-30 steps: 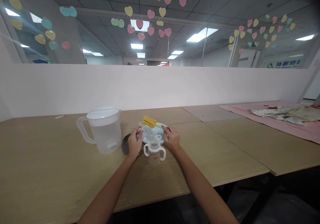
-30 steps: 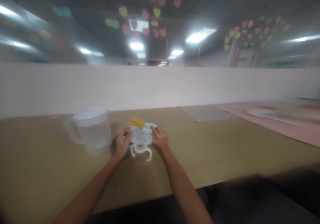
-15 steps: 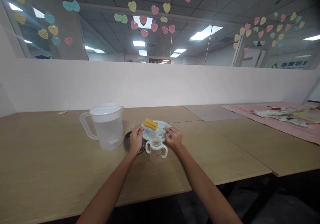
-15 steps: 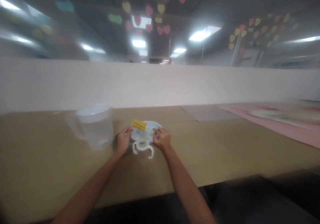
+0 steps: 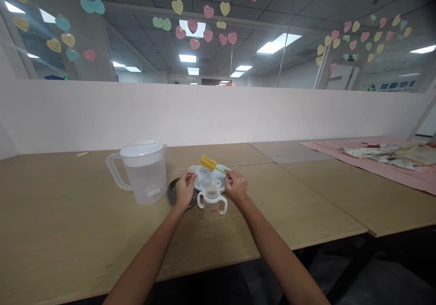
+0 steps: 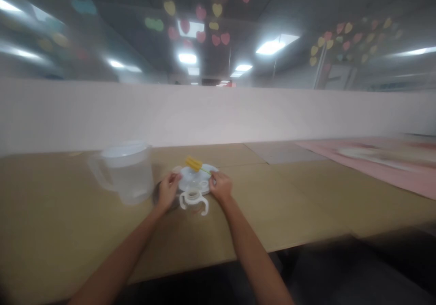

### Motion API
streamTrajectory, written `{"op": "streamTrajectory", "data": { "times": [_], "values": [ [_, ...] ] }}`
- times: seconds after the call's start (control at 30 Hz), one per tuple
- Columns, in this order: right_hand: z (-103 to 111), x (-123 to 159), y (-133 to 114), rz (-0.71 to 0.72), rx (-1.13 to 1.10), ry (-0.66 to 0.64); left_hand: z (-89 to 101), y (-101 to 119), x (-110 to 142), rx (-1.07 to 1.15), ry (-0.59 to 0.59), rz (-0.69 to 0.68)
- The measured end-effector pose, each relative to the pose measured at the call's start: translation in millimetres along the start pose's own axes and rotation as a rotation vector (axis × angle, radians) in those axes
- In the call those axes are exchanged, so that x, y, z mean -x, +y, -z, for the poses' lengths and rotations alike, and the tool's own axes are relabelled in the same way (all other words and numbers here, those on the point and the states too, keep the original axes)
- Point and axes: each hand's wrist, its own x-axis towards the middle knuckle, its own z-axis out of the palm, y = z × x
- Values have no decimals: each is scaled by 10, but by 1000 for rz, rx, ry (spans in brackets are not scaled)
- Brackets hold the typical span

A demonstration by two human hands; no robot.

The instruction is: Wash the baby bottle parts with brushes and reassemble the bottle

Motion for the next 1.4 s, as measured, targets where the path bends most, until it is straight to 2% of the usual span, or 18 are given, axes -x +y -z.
{"op": "streamTrajectory", "data": {
  "times": [0.13,0.33,0.57,0.73,0.8,0.97,1.2,1.4],
  "values": [
    [2,-15,-17,13,-14,-6,7,-33,-44,161,30,96],
    [37,-45,-89,154,-40,-156,-3,-105,-119,331,66,189],
    [9,-112,-73,133,-18,-182,26,-97,-158,445,118,250],
    [21,-115,-61,112,5,-226,60,-117,-190,483,108,264],
    [29,-113,-58,94,-1,-206,64,-127,-200,500,95,268],
    [25,-109,-75,-24,-22,-65,39,-133,-191,516,35,294],
    [24,-96,-68,66,11,-164,62,-119,-207,573,10,283],
    [46,-112,-71,-22,13,-123,71,-53,-207,640,-29,263]
  ]
}}
